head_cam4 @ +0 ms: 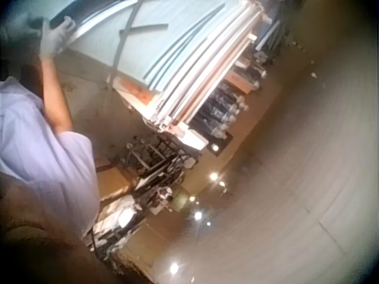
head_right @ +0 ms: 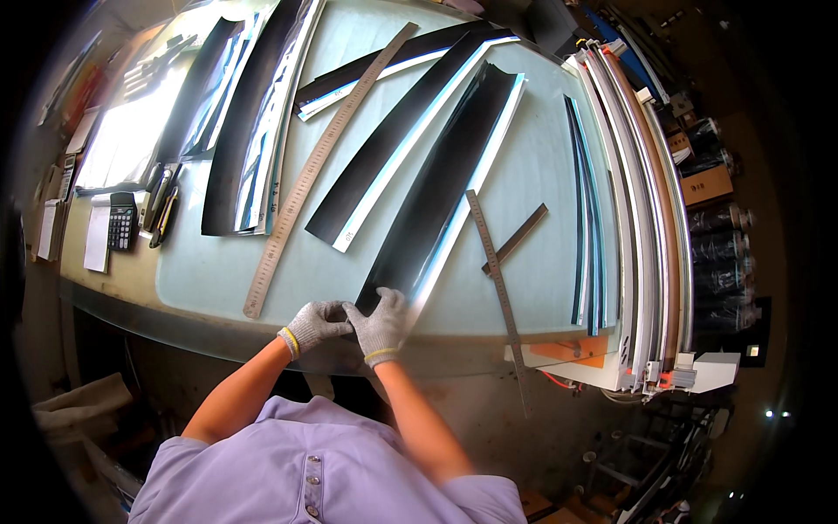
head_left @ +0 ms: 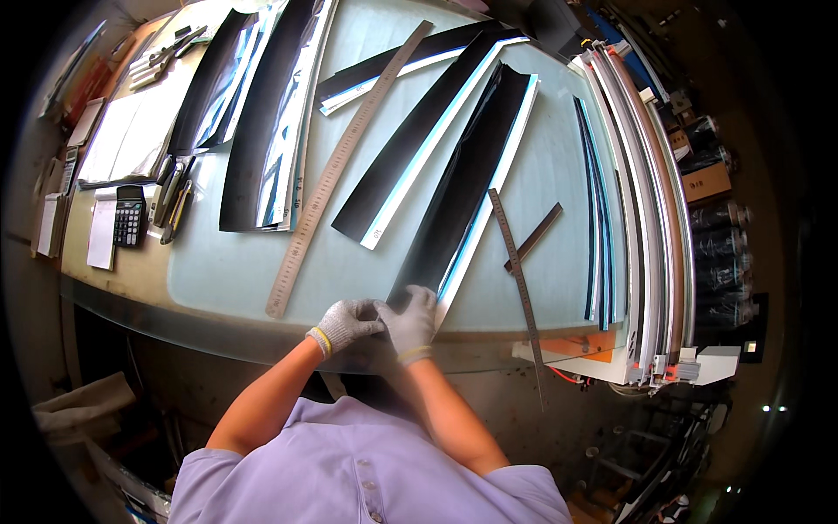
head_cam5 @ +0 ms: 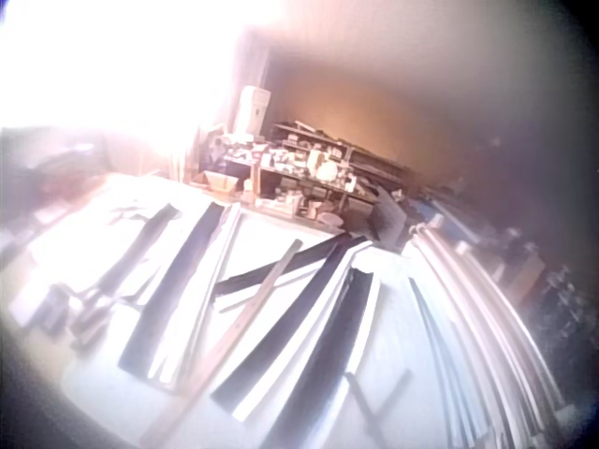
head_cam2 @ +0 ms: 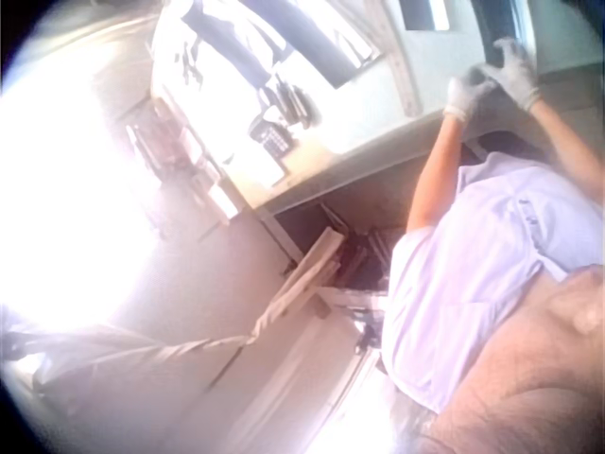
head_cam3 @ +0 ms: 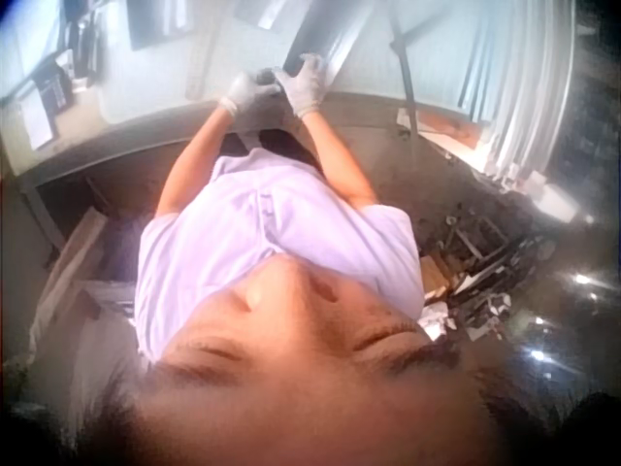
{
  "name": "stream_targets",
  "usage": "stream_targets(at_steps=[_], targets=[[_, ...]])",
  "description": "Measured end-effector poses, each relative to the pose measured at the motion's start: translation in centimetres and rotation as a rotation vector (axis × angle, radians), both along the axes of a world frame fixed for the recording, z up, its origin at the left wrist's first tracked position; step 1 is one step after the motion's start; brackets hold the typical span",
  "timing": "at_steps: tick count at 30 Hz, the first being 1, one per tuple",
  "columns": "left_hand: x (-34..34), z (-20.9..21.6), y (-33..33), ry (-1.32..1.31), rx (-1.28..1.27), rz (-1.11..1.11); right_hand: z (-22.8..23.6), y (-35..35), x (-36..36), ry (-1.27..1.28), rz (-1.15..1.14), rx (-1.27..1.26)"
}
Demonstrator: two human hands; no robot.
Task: The person measures several long, thin glass panels on a workbench using a metal ruler and a marker. They then retrieve a cardboard box from a nearby shelf, place the measured panels inside, and arrange them for storage or transport.
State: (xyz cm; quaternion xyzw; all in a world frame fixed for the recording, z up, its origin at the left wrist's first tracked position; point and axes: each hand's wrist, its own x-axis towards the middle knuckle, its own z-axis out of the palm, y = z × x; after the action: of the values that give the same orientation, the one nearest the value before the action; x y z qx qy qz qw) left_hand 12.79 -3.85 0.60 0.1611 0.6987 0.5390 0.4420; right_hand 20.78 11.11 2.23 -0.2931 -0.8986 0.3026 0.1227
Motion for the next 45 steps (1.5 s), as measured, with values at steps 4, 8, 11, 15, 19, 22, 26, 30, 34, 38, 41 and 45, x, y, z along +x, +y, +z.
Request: stream_targets(at_steps=[4,8,11,15,19,22,26,30,34,38,41,45], targets=[[-0.4,1.3,0.1,-0.090,0.025,-0.073,0.4,0.9,-0.2,-0.193,-0.010,-0.205],[-0.3,1.5,0.1,-0.006,-0.001,-0.074,-0.2,1.3,-0.1,-0.231,-0.008,-0.210],[-0.1,1.5,0.3,0.072,-0.060,-0.073,-0.1,2.3,0.2,-0.272,0.054,-0.277],[-0.5,2.1,0.5,0.159,-0.116,-0.094,-0.3,2.6,0.6,-0.158,0.021,-0.319],[-0.5,1.7,0.6,0.149,-0.122,-0.069,1.1,2.5,0.6,-0.116,0.009,-0.356],[-0.4,1.7,0.5,0.181,-0.111,-0.036,0.0,2.6,0.9,-0.094,0.009,-0.313],[-0.4,2.1,-1.5,0.266,-0.015,0.074,-0.6,2.2,0.5,-0.052,0.060,-0.429],[-4.2,4.1,-6.6,0.219,-0.043,0.474,-1.3,2.5,0.3,-0.167,0.135,-0.264],[-11.8,1.1,-16.4,0.824,-0.304,1.188,0.0,1.0,-1.3,-0.358,0.168,-0.019],[-18.5,1.7,-25.7,1.186,-0.664,1.201,0.2,0.5,-2.4,-0.397,0.182,0.063],[-23.0,1.1,-28.2,1.126,-0.948,0.978,0.5,0.7,-2.3,-0.494,0.198,0.130],[-27.8,1.3,-27.5,0.888,-1.301,0.736,1.5,0.2,-2.7,-0.585,0.221,0.080]])
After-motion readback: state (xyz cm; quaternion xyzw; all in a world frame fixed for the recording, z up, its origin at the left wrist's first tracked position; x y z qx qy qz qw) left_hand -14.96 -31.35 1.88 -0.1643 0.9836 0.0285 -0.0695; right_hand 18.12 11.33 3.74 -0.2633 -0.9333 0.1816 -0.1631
